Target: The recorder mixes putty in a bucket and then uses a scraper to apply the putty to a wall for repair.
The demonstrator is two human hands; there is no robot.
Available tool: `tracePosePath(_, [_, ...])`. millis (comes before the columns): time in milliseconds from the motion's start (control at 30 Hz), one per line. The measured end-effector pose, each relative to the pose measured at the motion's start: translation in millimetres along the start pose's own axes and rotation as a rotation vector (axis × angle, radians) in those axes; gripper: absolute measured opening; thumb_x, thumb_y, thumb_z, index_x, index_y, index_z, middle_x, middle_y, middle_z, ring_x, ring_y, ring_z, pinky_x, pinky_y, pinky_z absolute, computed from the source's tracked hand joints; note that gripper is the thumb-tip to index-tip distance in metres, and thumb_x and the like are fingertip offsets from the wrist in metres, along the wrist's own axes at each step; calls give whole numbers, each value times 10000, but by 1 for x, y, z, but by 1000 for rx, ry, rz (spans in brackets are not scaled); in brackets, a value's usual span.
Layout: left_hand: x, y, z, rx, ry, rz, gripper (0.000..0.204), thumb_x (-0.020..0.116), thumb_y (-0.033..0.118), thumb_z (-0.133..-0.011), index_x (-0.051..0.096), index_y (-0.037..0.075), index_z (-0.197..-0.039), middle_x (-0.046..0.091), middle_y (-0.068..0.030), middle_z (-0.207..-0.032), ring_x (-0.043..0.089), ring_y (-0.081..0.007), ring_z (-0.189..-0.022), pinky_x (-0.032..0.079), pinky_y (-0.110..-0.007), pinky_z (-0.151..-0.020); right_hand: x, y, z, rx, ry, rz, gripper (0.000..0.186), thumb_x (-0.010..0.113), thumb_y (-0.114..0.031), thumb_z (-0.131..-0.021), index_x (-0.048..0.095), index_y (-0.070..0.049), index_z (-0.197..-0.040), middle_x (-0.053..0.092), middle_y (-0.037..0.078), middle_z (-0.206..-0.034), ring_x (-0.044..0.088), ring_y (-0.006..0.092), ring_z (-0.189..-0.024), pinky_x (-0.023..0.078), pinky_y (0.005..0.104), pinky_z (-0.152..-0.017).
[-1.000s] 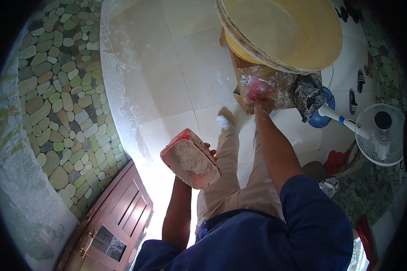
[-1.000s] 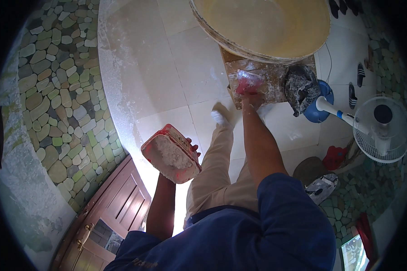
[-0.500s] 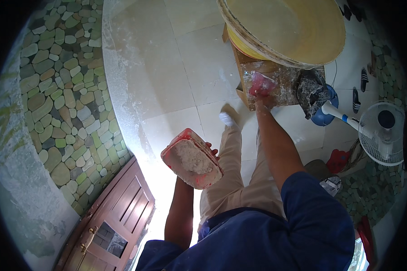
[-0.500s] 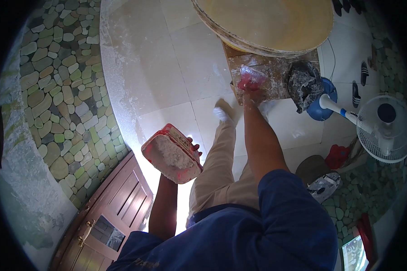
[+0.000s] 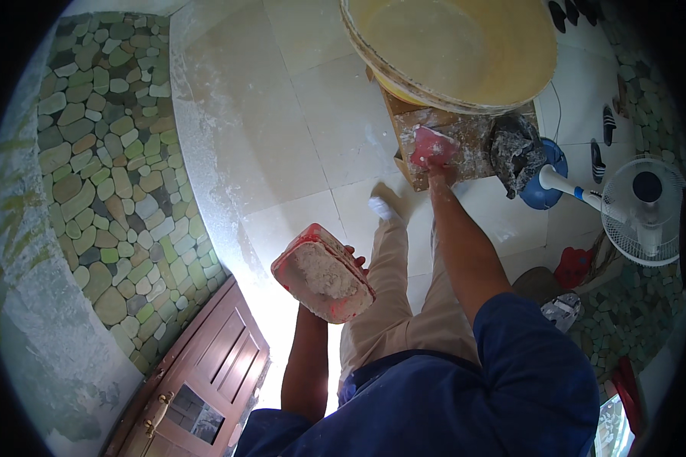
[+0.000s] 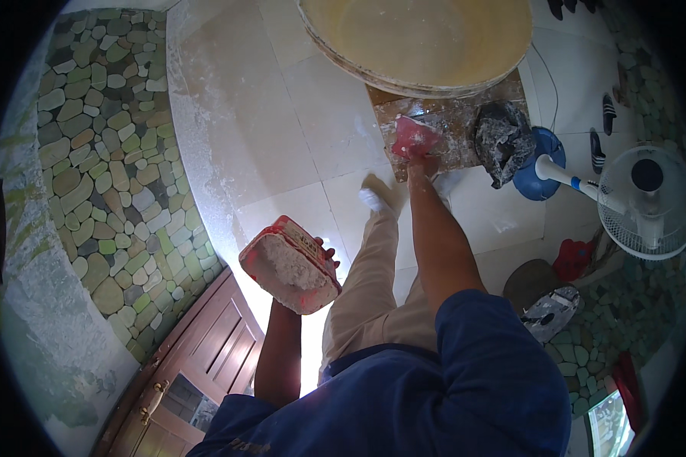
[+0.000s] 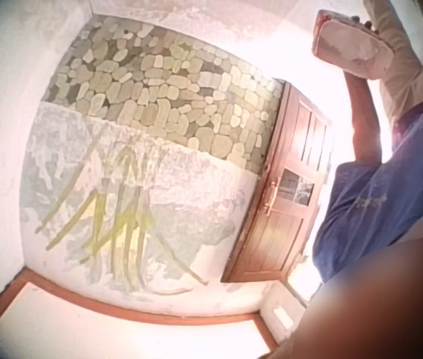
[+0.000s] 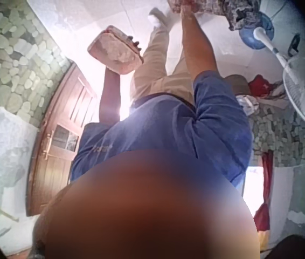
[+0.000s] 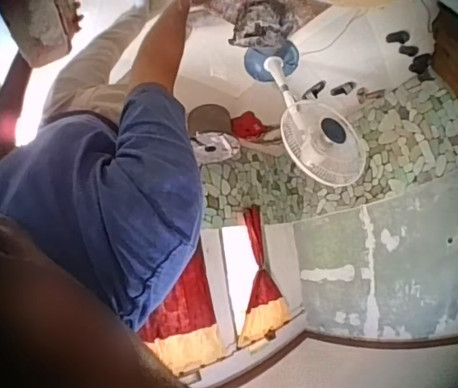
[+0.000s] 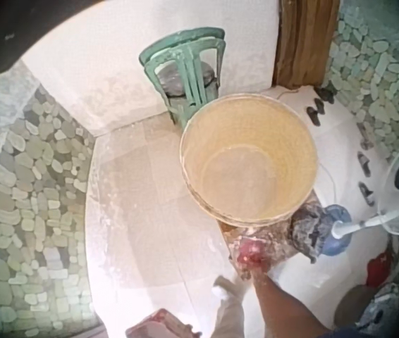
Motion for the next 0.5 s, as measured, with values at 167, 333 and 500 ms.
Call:
tracePosePath(167, [11,-4,4,-3,-36,-22,818,620,579,-837,401,28,-1400,488,-244,-1358,472,-391,-1273,420,-572,-1038,-1,-13,32,278,-419,-523,208,753,-170,-814,589,-132,-936,603,3,-740,550,106,-609,461,266,-529])
tracePosePath(333, [24,-4,11,24,-5,-31,845,601,619,-828,407,34,-1405,487,-232,-1369,464,-396,-1281,406,-559,-1045,-96,-96,90,240,-568,-629,178,678,-104,-861,593,-142,-1013,620,-25,-802,555,88,-626,449,241,-539])
tracePosePath(500, [38,0,8,29,-37,22,808,536,621,-862,426,25,-1398,502,-240,-1362,479,-410,-1265,367,-558,-1066,-228,-218,150,68,-640,-694,281,619,-52,-863,590,-97,-1139,671,34,-894,612,121,-706,471,261,-580])
Point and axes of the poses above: each hand's wrist, its own z-axis away from the middle knuckle, its own x-axis out of the palm, y = z × x, the point moved 10 cm from there along -z, towards the middle knuckle
